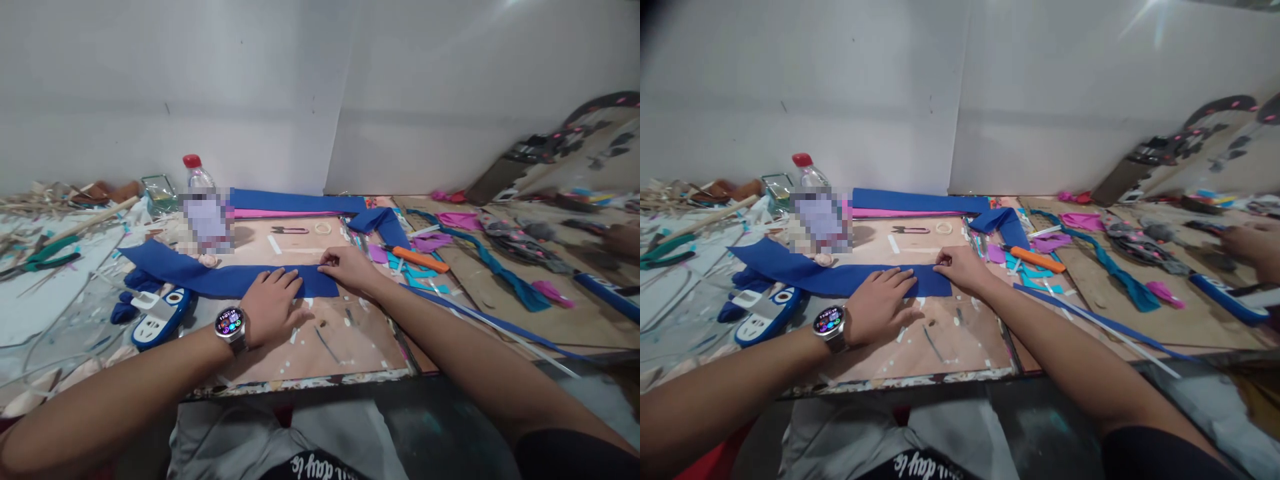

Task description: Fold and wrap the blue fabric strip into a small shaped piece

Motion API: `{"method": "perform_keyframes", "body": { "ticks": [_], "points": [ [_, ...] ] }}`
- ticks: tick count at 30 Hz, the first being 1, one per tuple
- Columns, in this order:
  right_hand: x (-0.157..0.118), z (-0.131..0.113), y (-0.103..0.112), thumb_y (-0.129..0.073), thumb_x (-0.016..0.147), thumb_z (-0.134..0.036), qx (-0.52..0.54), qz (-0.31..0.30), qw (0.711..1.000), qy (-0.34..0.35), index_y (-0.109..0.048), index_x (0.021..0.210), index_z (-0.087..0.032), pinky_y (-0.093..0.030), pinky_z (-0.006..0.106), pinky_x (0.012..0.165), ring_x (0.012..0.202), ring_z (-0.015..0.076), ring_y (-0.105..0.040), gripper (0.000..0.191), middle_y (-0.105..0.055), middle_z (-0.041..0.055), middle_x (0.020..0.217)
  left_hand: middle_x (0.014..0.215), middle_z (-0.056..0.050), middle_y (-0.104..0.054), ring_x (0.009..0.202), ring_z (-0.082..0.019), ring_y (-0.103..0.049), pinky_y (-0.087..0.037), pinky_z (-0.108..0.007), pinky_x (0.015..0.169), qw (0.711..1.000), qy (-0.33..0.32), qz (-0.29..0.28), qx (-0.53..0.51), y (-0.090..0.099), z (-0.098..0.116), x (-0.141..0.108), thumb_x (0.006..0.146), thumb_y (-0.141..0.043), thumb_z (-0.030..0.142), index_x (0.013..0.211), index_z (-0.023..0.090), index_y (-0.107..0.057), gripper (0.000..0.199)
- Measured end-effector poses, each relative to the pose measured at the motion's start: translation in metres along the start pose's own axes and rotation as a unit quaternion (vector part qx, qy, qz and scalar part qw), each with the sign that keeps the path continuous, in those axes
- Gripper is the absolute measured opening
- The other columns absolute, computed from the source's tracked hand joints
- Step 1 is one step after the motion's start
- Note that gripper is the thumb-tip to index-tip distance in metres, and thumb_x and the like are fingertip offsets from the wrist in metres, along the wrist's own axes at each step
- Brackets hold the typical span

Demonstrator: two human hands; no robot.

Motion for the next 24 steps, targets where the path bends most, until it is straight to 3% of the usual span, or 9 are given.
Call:
{"method": "perform_keyframes", "body": {
  "ticks": [7, 12, 24],
  "points": [
    [0.0, -0.002, -0.001, -0.077, 0.084, -0.027, 0.007, -0.015, 1.0, -0.009, -0.078, 0.085, -0.019, -0.043, 0.025, 0.063, 0.067, 0.0147, -0.064, 0.008, -0.074, 0.0014, 0.074, 0.155, -0.016, -0.052, 0.141, -0.038, -0.046, -0.017, -0.07, 0.121, 0.989, 0.115, 0.071, 0.067, 0.024, -0.036, 0.013, 0.102, -0.041, 0.059, 0.143, 0.021, -0.055, 0.057],
    [-0.001, -0.003, -0.001, -0.077, 0.084, -0.027, 0.008, -0.013, 1.0, -0.01, -0.078, 0.084, -0.02, -0.044, 0.025, 0.063, 0.068, 0.015, -0.065, 0.007, -0.075, 0.0019, 0.076, 0.153, -0.017, -0.053, 0.138, -0.04, -0.048, -0.019, -0.073, 0.119, 0.981, 0.161, 0.073, 0.079, 0.024, -0.057, 0.018, 0.101, -0.041, 0.059, 0.143, 0.021, -0.056, 0.058],
    [0.001, -0.003, -0.006, -0.075, 0.085, -0.028, 0.023, -0.025, 0.999, -0.009, -0.077, 0.084, -0.019, -0.046, 0.025, 0.064, 0.069, 0.0146, -0.065, 0.009, -0.074, 0.0011, 0.074, 0.143, -0.019, -0.061, 0.134, -0.041, -0.051, -0.018, -0.076, 0.116, 0.975, 0.197, 0.062, 0.085, 0.019, -0.075, 0.026, 0.102, -0.04, 0.058, 0.137, 0.02, -0.061, 0.056]
  ]
}}
Point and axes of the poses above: each hand's wrist, its own x-axis towards the middle knuckle, its own y-axis out of the back of the hand, z = x × y, the point moved 2 cm from there along x, towards the middle knuckle
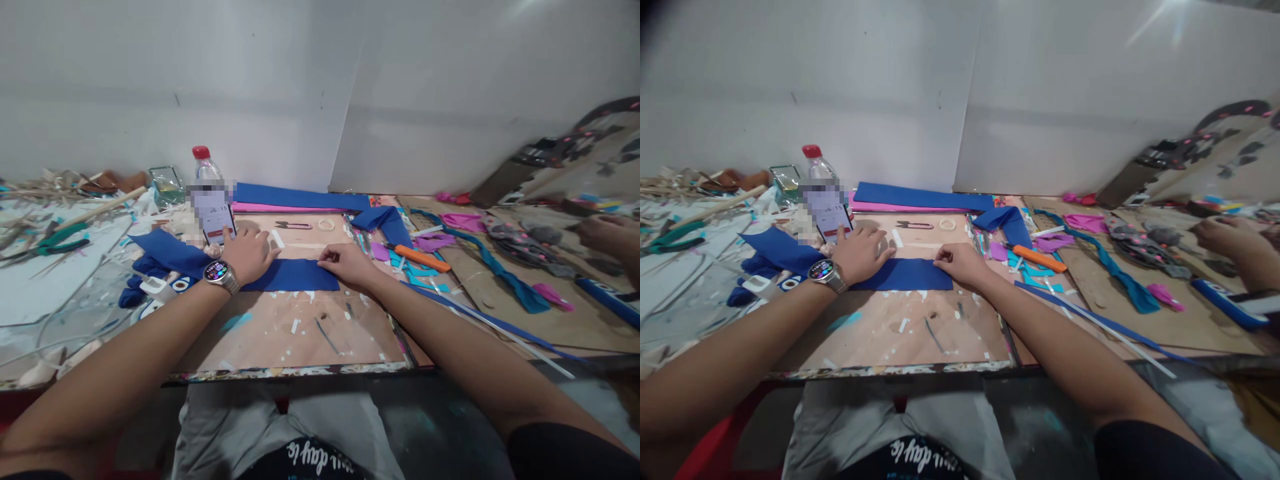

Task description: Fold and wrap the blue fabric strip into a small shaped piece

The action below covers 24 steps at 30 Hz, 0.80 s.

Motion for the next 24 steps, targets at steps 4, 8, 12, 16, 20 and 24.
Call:
{"method": "perform_keyframes", "body": {
  "ticks": [4, 8, 12, 16, 20, 24],
  "points": [
    [0.0, 0.0, 0.0, -0.074, 0.085, -0.029, 0.004, -0.001, 1.0, 0.006, -0.077, 0.084, -0.02, -0.046, 0.025, 0.063, 0.068, 0.0148, -0.065, 0.01, -0.074, 0.0014, 0.074, 0.144, -0.019, -0.061, 0.133, -0.042, -0.05, -0.019, -0.076, 0.116, 1.0, -0.004, 0.007, 0.0, -0.002, 0.0, 0.002, 0.101, -0.043, 0.056, 0.135, 0.019, -0.062, 0.054],
    [0.0, 0.001, 0.0, -0.074, 0.086, -0.028, 0.0, -0.001, 1.0, 0.007, -0.078, 0.086, -0.019, -0.045, 0.026, 0.064, 0.07, 0.0154, -0.065, 0.009, -0.074, 0.0021, 0.076, 0.143, -0.019, -0.061, 0.132, -0.041, -0.052, -0.02, -0.075, 0.116, 1.0, -0.009, 0.002, 0.001, -0.002, 0.0, 0.003, 0.102, -0.043, 0.056, 0.133, 0.018, -0.063, 0.053],
    [0.0, 0.001, 0.0, -0.075, 0.086, -0.027, -0.007, 0.001, 1.0, 0.003, -0.078, 0.085, -0.02, -0.044, 0.025, 0.063, 0.069, 0.0153, -0.065, 0.008, -0.074, 0.0019, 0.075, 0.143, -0.019, -0.061, 0.131, -0.041, -0.053, -0.025, -0.072, 0.115, 1.0, -0.01, 0.004, 0.001, -0.001, -0.003, 0.005, 0.102, -0.043, 0.056, 0.133, 0.018, -0.063, 0.053],
    [0.0, -0.001, 0.0, -0.075, 0.085, -0.027, -0.007, -0.002, 1.0, -0.001, -0.078, 0.085, -0.019, -0.043, 0.024, 0.063, 0.068, 0.0142, -0.064, 0.008, -0.073, 0.0012, 0.074, 0.144, -0.019, -0.06, 0.131, -0.041, -0.053, -0.028, -0.07, 0.114, 1.0, -0.01, 0.008, 0.001, -0.001, -0.006, 0.007, 0.101, -0.044, 0.055, 0.131, 0.018, -0.064, 0.052],
    [0.0, -0.001, 0.0, -0.075, 0.085, -0.028, -0.003, -0.003, 1.0, -0.008, -0.078, 0.086, -0.019, -0.043, 0.024, 0.064, 0.069, 0.0139, -0.064, 0.009, -0.073, 0.001, 0.075, 0.141, -0.018, -0.062, 0.13, -0.041, -0.055, -0.027, -0.069, 0.115, 1.0, -0.019, 0.022, -0.004, -0.002, -0.002, 0.005, 0.101, -0.045, 0.055, 0.129, 0.018, -0.066, 0.05],
    [0.0, 0.001, -0.003, -0.075, 0.086, -0.029, 0.002, 0.004, 1.0, 0.002, -0.079, 0.087, -0.019, -0.042, 0.024, 0.064, 0.069, 0.0138, -0.063, 0.011, -0.074, 0.0007, 0.076, 0.136, -0.015, -0.065, 0.128, -0.037, -0.057, -0.03, -0.063, 0.117, 0.993, -0.099, 0.017, -0.056, -0.002, 0.012, -0.003, 0.101, -0.046, 0.055, 0.129, 0.019, -0.065, 0.049]
  ]
}}
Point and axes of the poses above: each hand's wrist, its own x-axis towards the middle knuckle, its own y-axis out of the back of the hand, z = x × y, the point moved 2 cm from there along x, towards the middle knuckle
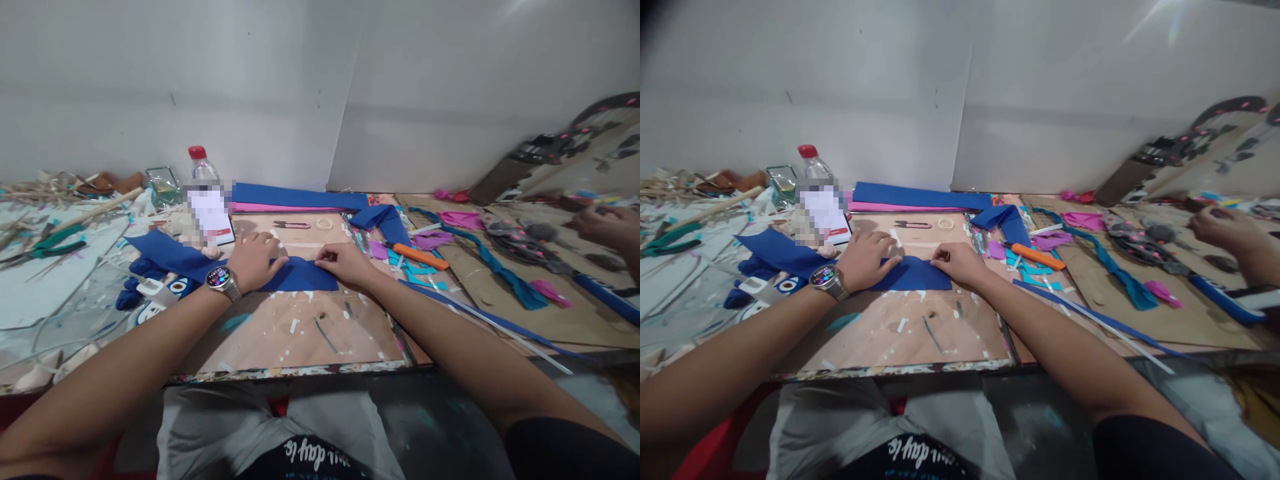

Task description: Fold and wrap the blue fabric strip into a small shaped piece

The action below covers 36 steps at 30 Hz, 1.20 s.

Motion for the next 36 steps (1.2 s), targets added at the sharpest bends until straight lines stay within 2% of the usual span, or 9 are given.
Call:
{"method": "perform_keyframes", "body": {
  "ticks": [3, 6, 9, 12, 22, 26, 28, 32, 36],
  "points": [
    [0.0, 0.002, -0.001, -0.075, 0.086, -0.031, -0.002, 0.006, 1.0, 0.012, -0.079, 0.087, -0.02, -0.042, 0.024, 0.063, 0.068, 0.0138, -0.063, 0.011, -0.074, 0.0007, 0.075, 0.135, -0.013, -0.066, 0.125, -0.03, -0.06, -0.044, -0.048, 0.112, 0.989, -0.111, -0.034, -0.087, -0.003, 0.018, -0.006, 0.103, -0.045, 0.052, 0.132, 0.017, -0.064, 0.049],
    [0.001, 0.003, -0.001, -0.076, 0.085, -0.032, -0.01, 0.01, 1.0, 0.015, -0.08, 0.087, -0.02, -0.042, 0.024, 0.063, 0.068, 0.0141, -0.063, 0.013, -0.074, 0.0012, 0.074, 0.144, -0.014, -0.062, 0.131, -0.03, -0.057, -0.042, -0.047, 0.115, 0.974, -0.18, -0.048, -0.125, -0.007, 0.033, -0.013, 0.101, -0.049, 0.053, 0.141, 0.016, -0.059, 0.054],
    [0.001, 0.004, -0.002, -0.076, 0.086, -0.032, -0.016, 0.012, 1.0, 0.02, -0.08, 0.088, -0.02, -0.041, 0.024, 0.063, 0.067, 0.0141, -0.063, 0.013, -0.074, 0.0013, 0.074, 0.159, -0.013, -0.05, 0.144, -0.034, -0.046, -0.033, -0.054, 0.122, 0.976, -0.177, -0.045, -0.118, -0.011, 0.041, -0.018, 0.101, -0.048, 0.055, 0.151, 0.019, -0.05, 0.062],
    [0.001, 0.004, -0.002, -0.075, 0.086, -0.03, -0.012, 0.015, 0.999, 0.029, -0.08, 0.087, -0.019, -0.04, 0.024, 0.063, 0.067, 0.0136, -0.063, 0.012, -0.074, 0.0013, 0.074, 0.161, -0.011, -0.047, 0.15, -0.035, -0.04, -0.026, -0.059, 0.125, 0.974, -0.18, -0.07, -0.115, -0.016, 0.046, -0.021, 0.102, -0.045, 0.058, 0.154, 0.022, -0.048, 0.063],
    [0.004, 0.007, 0.003, -0.076, 0.084, -0.029, -0.017, 0.031, 0.999, 0.028, -0.08, 0.084, -0.018, -0.039, 0.024, 0.063, 0.065, 0.0132, -0.06, 0.012, -0.073, 0.0021, 0.072, 0.168, -0.011, -0.036, 0.157, -0.034, -0.029, -0.014, -0.06, 0.128, 0.967, -0.191, -0.133, -0.106, -0.023, 0.051, -0.022, 0.103, -0.037, 0.064, 0.161, 0.019, -0.037, 0.073],
    [0.004, 0.01, 0.004, -0.075, 0.084, -0.025, -0.011, 0.022, 1.0, 0.014, -0.08, 0.085, -0.017, -0.039, 0.023, 0.062, 0.064, 0.0129, -0.06, 0.009, -0.073, 0.002, 0.071, 0.169, -0.013, -0.033, 0.157, -0.034, -0.028, -0.021, -0.056, 0.127, 0.966, -0.19, -0.142, -0.1, -0.022, 0.063, -0.018, 0.103, -0.035, 0.066, 0.161, 0.015, -0.036, 0.077],
    [0.005, 0.012, 0.005, -0.074, 0.085, -0.026, -0.005, 0.018, 1.0, 0.012, -0.08, 0.086, -0.017, -0.041, 0.023, 0.063, 0.065, 0.0133, -0.062, 0.011, -0.074, 0.0025, 0.073, 0.166, -0.015, -0.039, 0.153, -0.035, -0.036, -0.029, -0.054, 0.124, 0.971, -0.181, -0.127, -0.091, -0.021, 0.069, -0.014, 0.102, -0.035, 0.067, 0.157, 0.014, -0.042, 0.077],
    [0.008, 0.018, 0.008, -0.062, 0.093, -0.03, 0.018, 0.023, 0.999, 0.033, -0.079, 0.082, -0.015, -0.044, 0.024, 0.066, 0.07, 0.015, -0.064, 0.025, -0.077, 0.0047, 0.077, 0.145, -0.017, -0.06, 0.123, -0.034, -0.058, -0.047, -0.05, 0.106, 0.976, -0.183, -0.087, -0.081, -0.017, 0.076, -0.007, 0.102, -0.038, 0.063, 0.142, 0.014, -0.059, 0.066],
    [0.011, 0.025, 0.011, -0.056, 0.088, -0.019, 0.091, -0.01, 0.996, 0.019, -0.08, 0.091, -0.014, -0.05, 0.024, 0.071, 0.075, 0.0157, -0.069, 0.025, -0.079, 0.0041, 0.081, 0.139, -0.014, -0.063, 0.118, -0.033, -0.057, -0.047, -0.052, 0.103, 0.981, -0.157, -0.059, -0.102, -0.021, 0.074, -0.005, 0.101, -0.041, 0.062, 0.134, 0.019, -0.064, 0.059]
  ]
}}
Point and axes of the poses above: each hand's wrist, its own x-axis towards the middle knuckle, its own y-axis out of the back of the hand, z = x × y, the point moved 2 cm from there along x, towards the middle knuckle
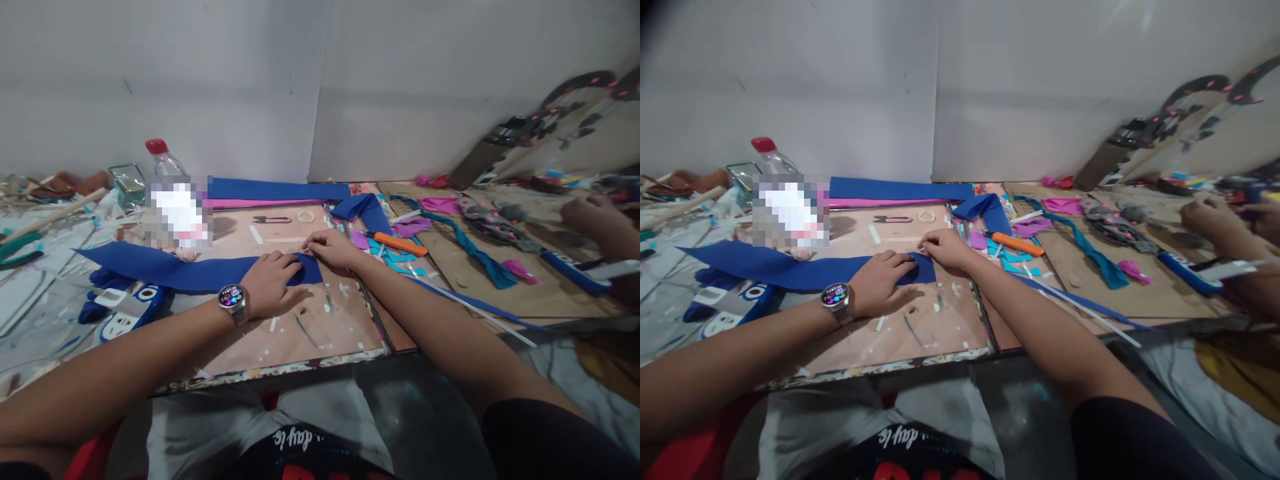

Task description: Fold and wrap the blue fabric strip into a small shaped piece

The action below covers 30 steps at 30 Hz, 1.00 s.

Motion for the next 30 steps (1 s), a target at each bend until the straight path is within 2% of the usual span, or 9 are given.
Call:
{"method": "perform_keyframes", "body": {
  "ticks": [4, 9, 12, 19, 23, 26, 30],
  "points": [
    [0.0, 0.002, 0.004, -0.062, 0.082, -0.02, 0.04, -0.056, 0.997, 0.031, -0.08, 0.097, -0.016, -0.053, 0.025, 0.078, 0.083, 0.0164, -0.07, 0.024, -0.08, 0.0042, 0.093, 0.148, -0.011, -0.058, 0.126, -0.033, -0.052, -0.043, -0.054, 0.107, 1.0, 0.002, 0.007, -0.023, -0.005, -0.003, -0.002, 0.102, -0.042, 0.059, 0.14, 0.021, -0.06, 0.057],
    [0.001, 0.007, 0.005, -0.066, 0.08, -0.027, 0.055, -0.101, 0.992, 0.045, -0.079, 0.102, -0.015, -0.052, 0.025, 0.069, 0.074, 0.0154, -0.067, 0.027, -0.077, 0.0037, 0.084, 0.158, -0.009, -0.05, 0.136, -0.036, -0.046, -0.039, -0.057, 0.112, 1.0, 0.008, -0.007, -0.02, -0.008, -0.005, -0.002, 0.101, -0.038, 0.064, 0.148, 0.024, -0.054, 0.064],
    [0.001, 0.009, 0.003, -0.071, 0.08, -0.032, 0.055, -0.103, 0.992, 0.047, -0.079, 0.103, -0.016, -0.05, 0.024, 0.066, 0.072, 0.0151, -0.065, 0.03, -0.076, 0.0029, 0.081, 0.158, -0.009, -0.049, 0.136, -0.037, -0.045, -0.038, -0.058, 0.112, 1.0, 0.012, -0.012, -0.016, -0.008, -0.006, -0.001, 0.101, -0.037, 0.064, 0.147, 0.025, -0.056, 0.063],
    [0.001, 0.012, 0.0, -0.072, 0.078, -0.032, 0.041, -0.093, 0.994, 0.05, -0.079, 0.103, -0.016, -0.044, 0.023, 0.062, 0.066, 0.0129, -0.059, 0.031, -0.071, 0.0004, 0.074, 0.152, -0.009, -0.053, 0.134, -0.036, -0.046, -0.04, -0.057, 0.11, 1.0, 0.008, -0.003, -0.028, -0.006, -0.006, -0.002, 0.102, -0.04, 0.06, 0.14, 0.028, -0.061, 0.054],
    [0.001, 0.01, 0.0, -0.071, 0.077, -0.029, 0.035, -0.094, 0.993, 0.055, -0.079, 0.102, -0.014, -0.044, 0.022, 0.061, 0.064, 0.0116, -0.056, 0.03, -0.069, 0.0, 0.073, 0.144, -0.011, -0.059, 0.129, -0.034, -0.05, -0.042, -0.054, 0.108, 0.999, 0.007, 0.011, -0.045, -0.006, -0.006, -0.002, 0.1, -0.046, 0.057, 0.129, 0.023, -0.062, 0.048],
    [0.001, 0.011, 0.0, -0.071, 0.076, -0.027, 0.034, -0.093, 0.994, 0.054, -0.079, 0.102, -0.015, -0.044, 0.022, 0.062, 0.064, 0.0114, -0.057, 0.03, -0.071, 0.0005, 0.075, 0.133, -0.015, -0.063, 0.123, -0.034, -0.054, -0.044, -0.053, 0.105, 0.997, 0.027, 0.03, -0.062, -0.005, -0.007, -0.002, 0.098, -0.05, 0.055, 0.132, 0.018, -0.057, 0.051],
    [0.001, 0.012, -0.001, -0.071, 0.076, -0.026, 0.035, -0.092, 0.994, 0.054, -0.08, 0.103, -0.016, -0.045, 0.022, 0.062, 0.065, 0.0116, -0.059, 0.03, -0.073, 0.0015, 0.078, 0.137, -0.014, -0.062, 0.124, -0.033, -0.054, -0.044, -0.052, 0.106, 0.997, 0.019, 0.031, -0.068, -0.005, -0.007, -0.002, 0.098, -0.051, 0.05, 0.133, 0.018, -0.056, 0.048]
  ]
}}
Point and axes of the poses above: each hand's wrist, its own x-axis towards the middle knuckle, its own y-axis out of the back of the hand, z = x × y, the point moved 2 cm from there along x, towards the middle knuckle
